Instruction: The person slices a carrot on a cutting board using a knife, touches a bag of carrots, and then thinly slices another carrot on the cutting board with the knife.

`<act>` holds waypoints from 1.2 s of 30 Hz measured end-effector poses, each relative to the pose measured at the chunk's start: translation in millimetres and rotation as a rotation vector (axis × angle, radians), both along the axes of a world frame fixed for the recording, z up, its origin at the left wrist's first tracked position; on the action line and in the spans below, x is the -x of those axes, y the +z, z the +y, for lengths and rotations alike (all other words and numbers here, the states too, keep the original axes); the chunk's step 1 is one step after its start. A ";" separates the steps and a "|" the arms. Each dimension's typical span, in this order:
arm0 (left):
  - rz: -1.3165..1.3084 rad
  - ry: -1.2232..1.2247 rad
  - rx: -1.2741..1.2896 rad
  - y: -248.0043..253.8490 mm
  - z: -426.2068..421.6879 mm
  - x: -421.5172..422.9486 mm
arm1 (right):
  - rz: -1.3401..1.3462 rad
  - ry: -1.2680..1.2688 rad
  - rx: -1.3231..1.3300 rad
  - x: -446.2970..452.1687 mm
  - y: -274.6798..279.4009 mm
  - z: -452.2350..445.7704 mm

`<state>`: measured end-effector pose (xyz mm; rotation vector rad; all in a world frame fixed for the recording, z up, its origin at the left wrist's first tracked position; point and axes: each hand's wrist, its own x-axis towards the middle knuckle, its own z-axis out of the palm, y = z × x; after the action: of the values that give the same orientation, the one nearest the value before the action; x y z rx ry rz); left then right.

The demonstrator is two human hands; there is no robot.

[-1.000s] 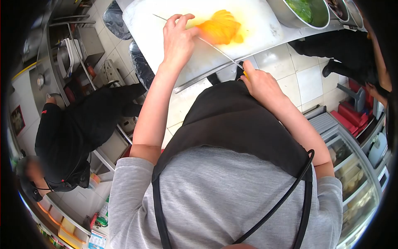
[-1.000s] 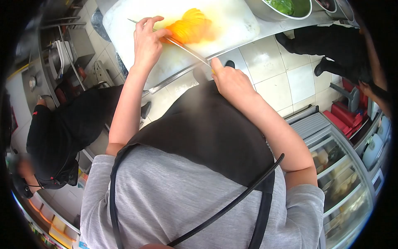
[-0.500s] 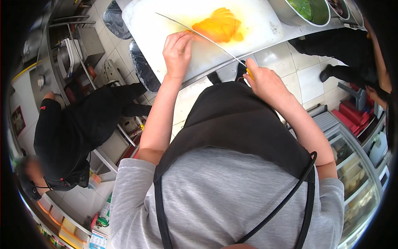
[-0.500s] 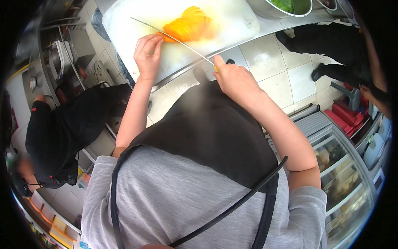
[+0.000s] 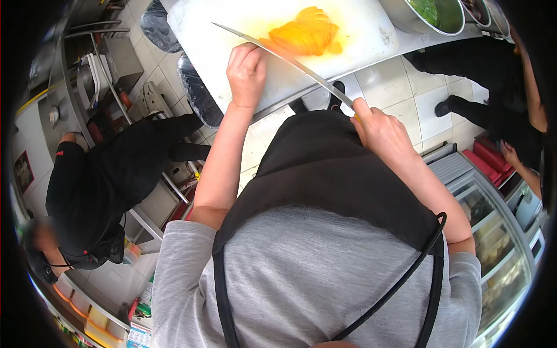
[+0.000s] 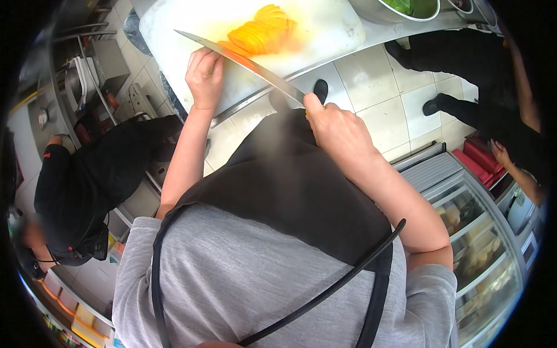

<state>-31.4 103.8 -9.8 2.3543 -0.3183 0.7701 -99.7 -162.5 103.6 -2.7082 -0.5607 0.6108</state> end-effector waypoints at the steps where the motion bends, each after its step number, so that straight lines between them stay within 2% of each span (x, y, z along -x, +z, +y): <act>1: 0.002 0.000 0.001 0.1 0.2 0.1 | 0.010 0.001 0.005 -0.3 0.2 0.7; 7: -0.005 -0.002 0.016 -0.7 1.4 -0.7 | 0.033 0.006 0.021 -5.6 -8.5 5.8; 11: 0.006 -0.007 0.053 0.9 -0.1 -1.4 | 0.018 0.006 0.037 -24.0 -38.5 23.1; 16: 0.008 -0.006 0.041 6.0 1.3 -1.9 | 0.014 0.047 -0.037 -38.0 -44.5 28.8; 18: 0.186 0.029 0.281 8.3 1.6 -1.5 | 0.020 0.039 -0.050 -39.4 -42.6 28.3; 19: 0.185 0.028 0.279 14.0 1.7 -3.3 | 0.031 0.031 -0.064 -39.7 -41.9 28.0; 21: 0.123 -0.001 -0.063 27.0 2.1 -10.3 | 0.046 0.025 -0.072 -40.6 -41.9 26.7; 22: 0.122 -0.003 -0.064 31.2 0.8 -13.9 | 0.061 0.021 -0.077 -41.2 -42.1 26.1; 24: 0.194 -0.039 -0.386 36.7 -1.4 -21.9 | 0.065 0.009 -0.088 -41.9 -42.3 25.1; 28: 0.210 -0.032 -0.414 39.6 -1.9 -22.5 | 0.101 -0.011 -0.133 -44.7 -42.9 21.4; 30: 0.145 0.064 -0.035 37.6 0.2 -14.1 | 0.108 -0.011 -0.149 -46.4 -42.0 19.0; 33: 0.159 0.070 0.111 20.4 6.5 0.7 | 0.111 -0.001 -0.179 -46.0 -39.9 14.6; 36: 0.090 0.038 0.036 7.9 4.2 5.8 | 0.097 0.000 -0.163 -39.1 -30.7 13.1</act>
<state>-37.2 108.1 -1.9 2.3587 -0.2202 0.6799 -60.6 -149.4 72.9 -2.5117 -0.5601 0.6626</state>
